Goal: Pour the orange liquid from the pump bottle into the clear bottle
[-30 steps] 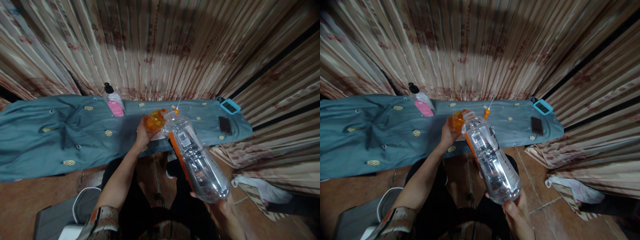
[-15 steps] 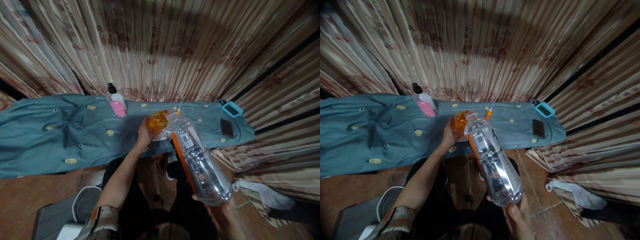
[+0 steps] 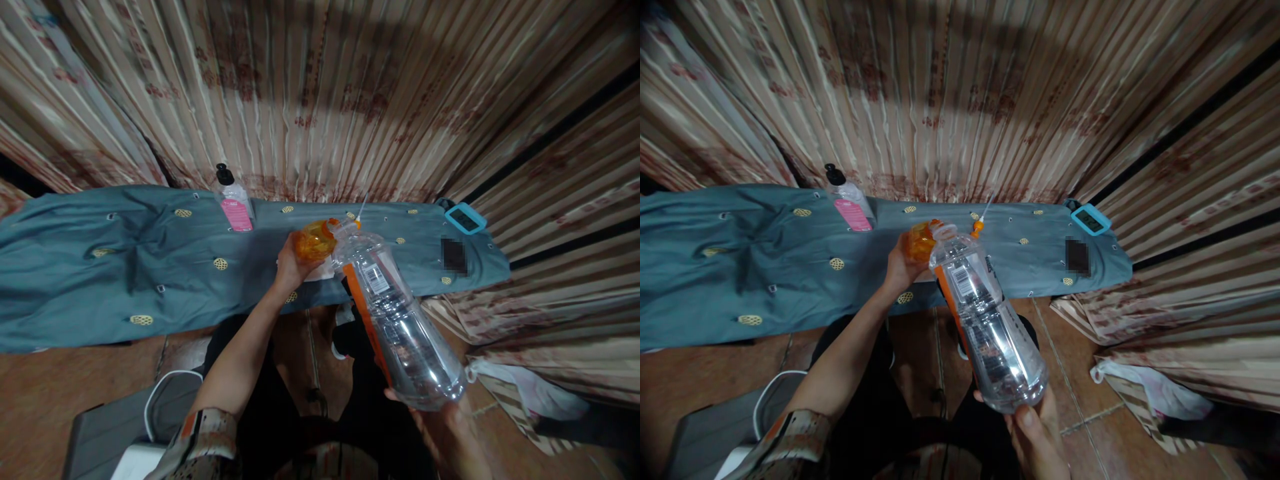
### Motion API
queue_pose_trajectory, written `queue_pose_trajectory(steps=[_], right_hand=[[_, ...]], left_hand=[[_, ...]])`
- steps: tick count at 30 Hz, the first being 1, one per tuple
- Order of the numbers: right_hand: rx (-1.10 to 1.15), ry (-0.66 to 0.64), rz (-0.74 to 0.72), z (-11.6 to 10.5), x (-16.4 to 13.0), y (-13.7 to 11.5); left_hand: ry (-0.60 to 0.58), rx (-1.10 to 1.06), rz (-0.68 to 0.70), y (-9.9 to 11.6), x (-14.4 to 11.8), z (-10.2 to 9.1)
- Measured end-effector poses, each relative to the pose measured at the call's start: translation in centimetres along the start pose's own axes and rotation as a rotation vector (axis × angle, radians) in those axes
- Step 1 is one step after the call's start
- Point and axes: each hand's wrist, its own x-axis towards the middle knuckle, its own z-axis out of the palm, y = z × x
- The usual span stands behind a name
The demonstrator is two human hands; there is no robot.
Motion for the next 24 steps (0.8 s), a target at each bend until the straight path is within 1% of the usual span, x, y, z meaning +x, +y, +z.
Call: queue_pose_trajectory(steps=[3,7,11,16,19,24], right_hand=[[0.009,-0.033,-0.032,0.37,0.05,-0.2],[0.039,0.015,-0.025,0.34,0.01,-0.12],[0.024,0.022,-0.012,0.24,-0.06,-0.14],[-0.034,-0.041,-0.009,0.61,-0.14,-0.42],[-0.013,-0.026,-0.024,0.59,-0.2,-0.27],[0.003,-0.006,-0.008,0.39,-0.27,-0.06]], left_hand=[[-0.005,-0.03,-0.004,-0.14,0.0,0.07],[-0.009,-0.017,-0.03,-0.2,0.09,0.21],[-0.003,-0.024,-0.037,-0.25,0.07,0.3],[0.01,-0.046,-0.019,-0.37,-0.03,0.36],[0.014,-0.053,-0.03,-0.33,-0.03,0.35],[0.005,-0.049,-0.028,-0.16,-0.04,0.2]])
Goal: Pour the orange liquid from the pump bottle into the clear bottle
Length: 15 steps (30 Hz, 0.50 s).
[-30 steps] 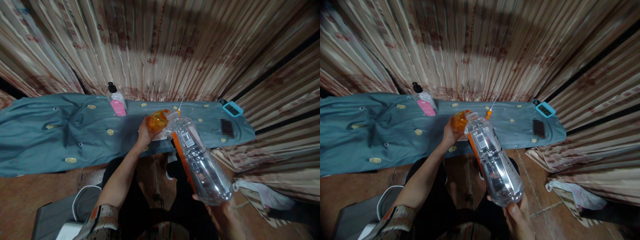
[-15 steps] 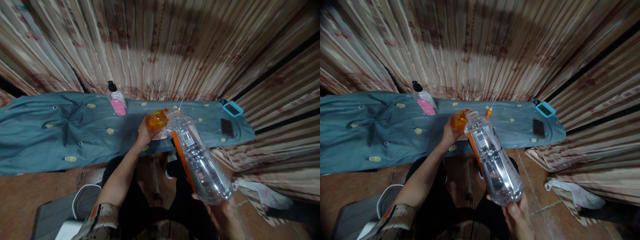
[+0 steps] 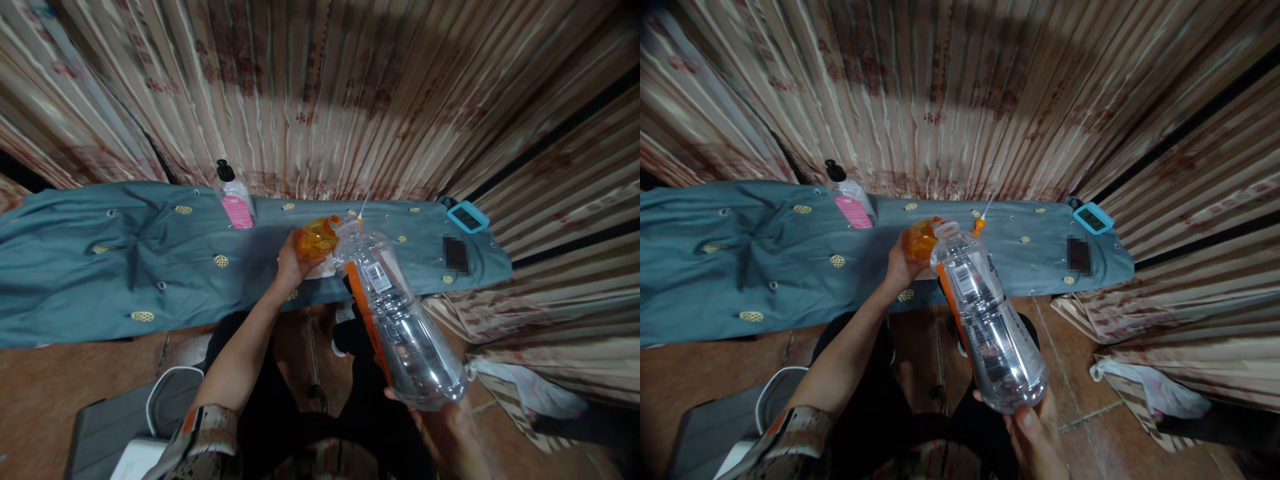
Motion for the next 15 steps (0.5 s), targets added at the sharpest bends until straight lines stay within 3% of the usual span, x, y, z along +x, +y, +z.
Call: queue_pose_trajectory(steps=[7,15], right_hand=[[-0.053,-0.052,-0.029,0.19,0.14,-0.37],[-0.033,0.002,-0.013,-0.03,-0.15,-0.02]], left_hand=[[0.011,0.016,0.027,0.1,0.0,-0.05],[-0.002,0.008,0.012,0.05,0.05,0.09]])
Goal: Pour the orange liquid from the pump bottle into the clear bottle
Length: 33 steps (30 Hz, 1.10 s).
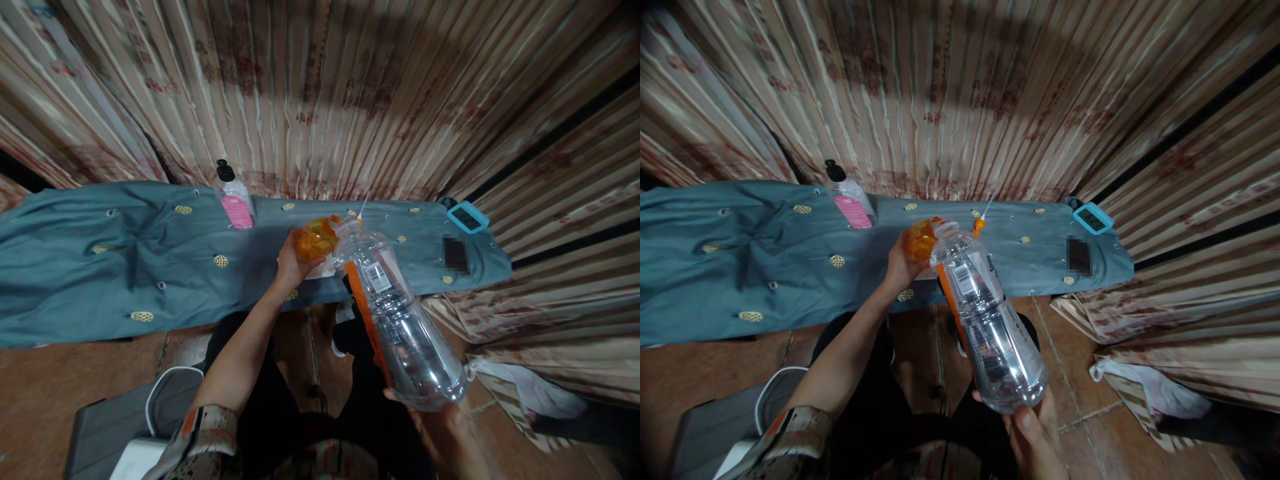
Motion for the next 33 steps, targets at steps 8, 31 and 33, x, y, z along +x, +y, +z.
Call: queue_pose_trajectory(steps=[8,31,33], right_hand=[[-0.016,-0.025,0.003,-0.4,0.1,0.2],[0.142,0.01,0.118,-1.2,-0.7,0.3],[0.17,0.037,0.128,-0.9,-0.7,0.3]], left_hand=[[0.006,0.019,0.001,-0.1,0.0,-0.1],[-0.013,0.002,0.017,-0.3,-0.1,0.1],[-0.014,0.018,0.014,-0.1,-0.1,-0.1]])
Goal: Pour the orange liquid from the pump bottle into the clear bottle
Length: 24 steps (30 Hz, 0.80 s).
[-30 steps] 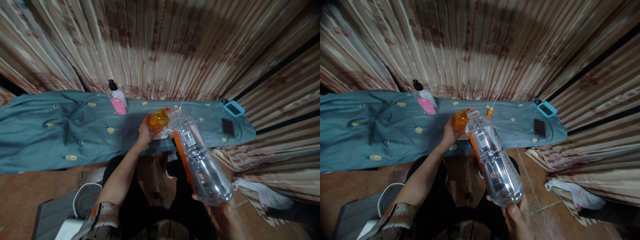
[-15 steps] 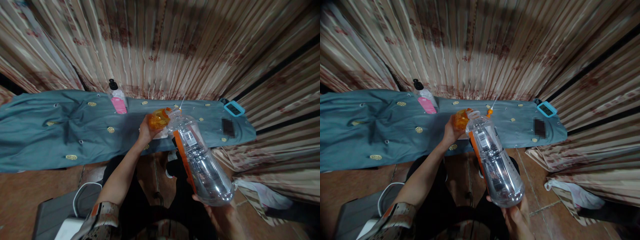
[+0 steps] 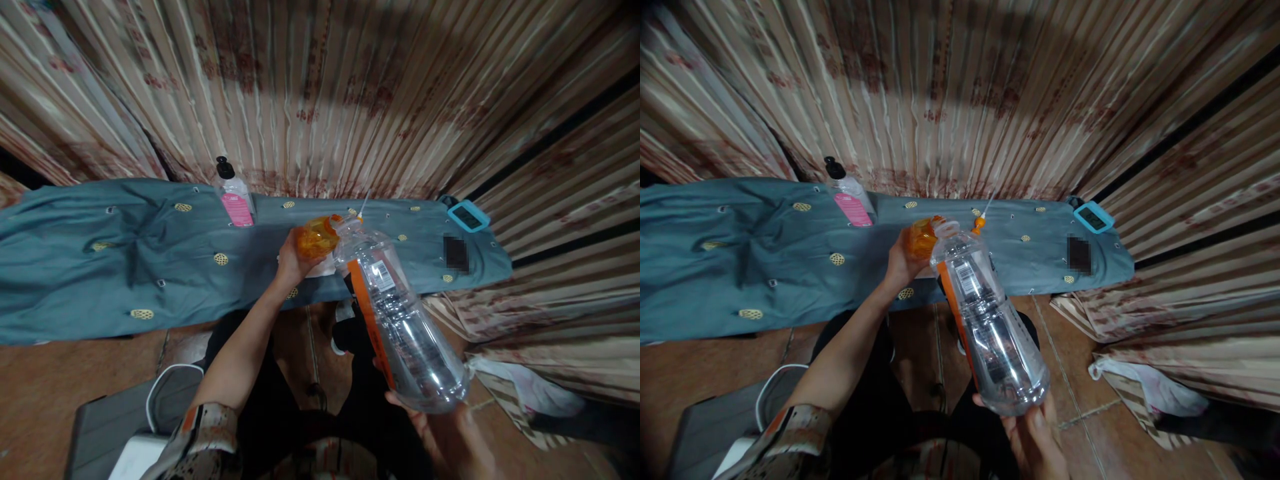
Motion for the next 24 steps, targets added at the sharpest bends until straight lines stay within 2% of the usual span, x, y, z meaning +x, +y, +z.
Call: queue_pose_trajectory(steps=[13,17,24], right_hand=[[-0.067,-0.02,-0.027,0.1,0.1,0.3],[-0.043,0.018,-0.044,0.8,0.1,0.0],[-0.06,-0.027,-0.044,0.7,0.3,0.2]], left_hand=[[0.007,0.015,-0.037,0.9,0.1,-0.2],[0.005,0.023,-0.029,0.8,0.1,-0.3],[0.01,0.013,-0.019,0.2,0.1,0.0]])
